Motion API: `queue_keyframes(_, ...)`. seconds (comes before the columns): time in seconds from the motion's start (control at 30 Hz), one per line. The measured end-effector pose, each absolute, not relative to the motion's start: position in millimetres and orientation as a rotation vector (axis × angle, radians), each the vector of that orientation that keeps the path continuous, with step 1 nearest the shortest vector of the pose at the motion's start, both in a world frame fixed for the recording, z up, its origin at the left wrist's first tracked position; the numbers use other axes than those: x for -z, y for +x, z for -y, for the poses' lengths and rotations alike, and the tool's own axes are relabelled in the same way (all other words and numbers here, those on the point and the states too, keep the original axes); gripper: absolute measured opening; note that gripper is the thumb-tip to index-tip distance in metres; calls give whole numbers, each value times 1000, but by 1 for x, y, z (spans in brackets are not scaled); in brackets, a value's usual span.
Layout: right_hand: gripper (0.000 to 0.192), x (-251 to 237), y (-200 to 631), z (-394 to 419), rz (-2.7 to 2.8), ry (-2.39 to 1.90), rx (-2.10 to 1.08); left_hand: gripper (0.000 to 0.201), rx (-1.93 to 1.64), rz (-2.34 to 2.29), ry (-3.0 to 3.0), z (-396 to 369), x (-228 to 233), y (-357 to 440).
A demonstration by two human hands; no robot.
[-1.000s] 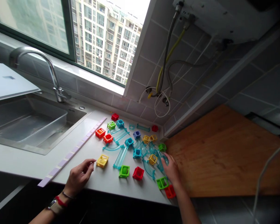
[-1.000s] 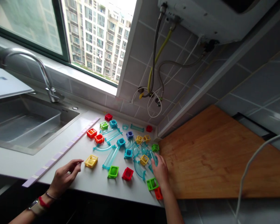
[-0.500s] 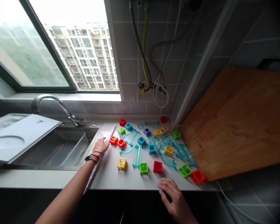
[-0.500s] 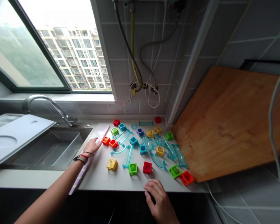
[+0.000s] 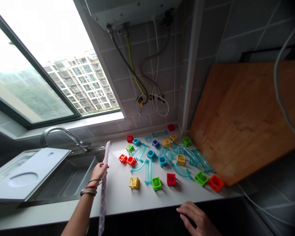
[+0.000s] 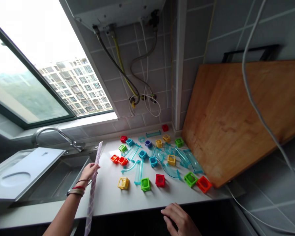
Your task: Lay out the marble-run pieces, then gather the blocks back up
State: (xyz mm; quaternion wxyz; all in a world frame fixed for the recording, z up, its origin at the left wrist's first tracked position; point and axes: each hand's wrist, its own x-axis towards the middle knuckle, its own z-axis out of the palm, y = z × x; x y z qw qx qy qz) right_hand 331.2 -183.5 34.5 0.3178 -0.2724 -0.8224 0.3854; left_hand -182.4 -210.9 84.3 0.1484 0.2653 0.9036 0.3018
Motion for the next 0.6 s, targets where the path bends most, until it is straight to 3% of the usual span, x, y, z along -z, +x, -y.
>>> queue_keyframes(0.23,21,-37,314,187,2084,-699,-1240,62,-1287,-2092,752,302,-104,-82)
queue_keyframes(0.43,36,-104,274,148,1993,-600,-1542,49,-1287,-1452,738,327,-111,35)
queue_keyframes(0.6,57,-172,229,103,1693,-133,-1776,42,-1136,-1064,686,302,-123,77)
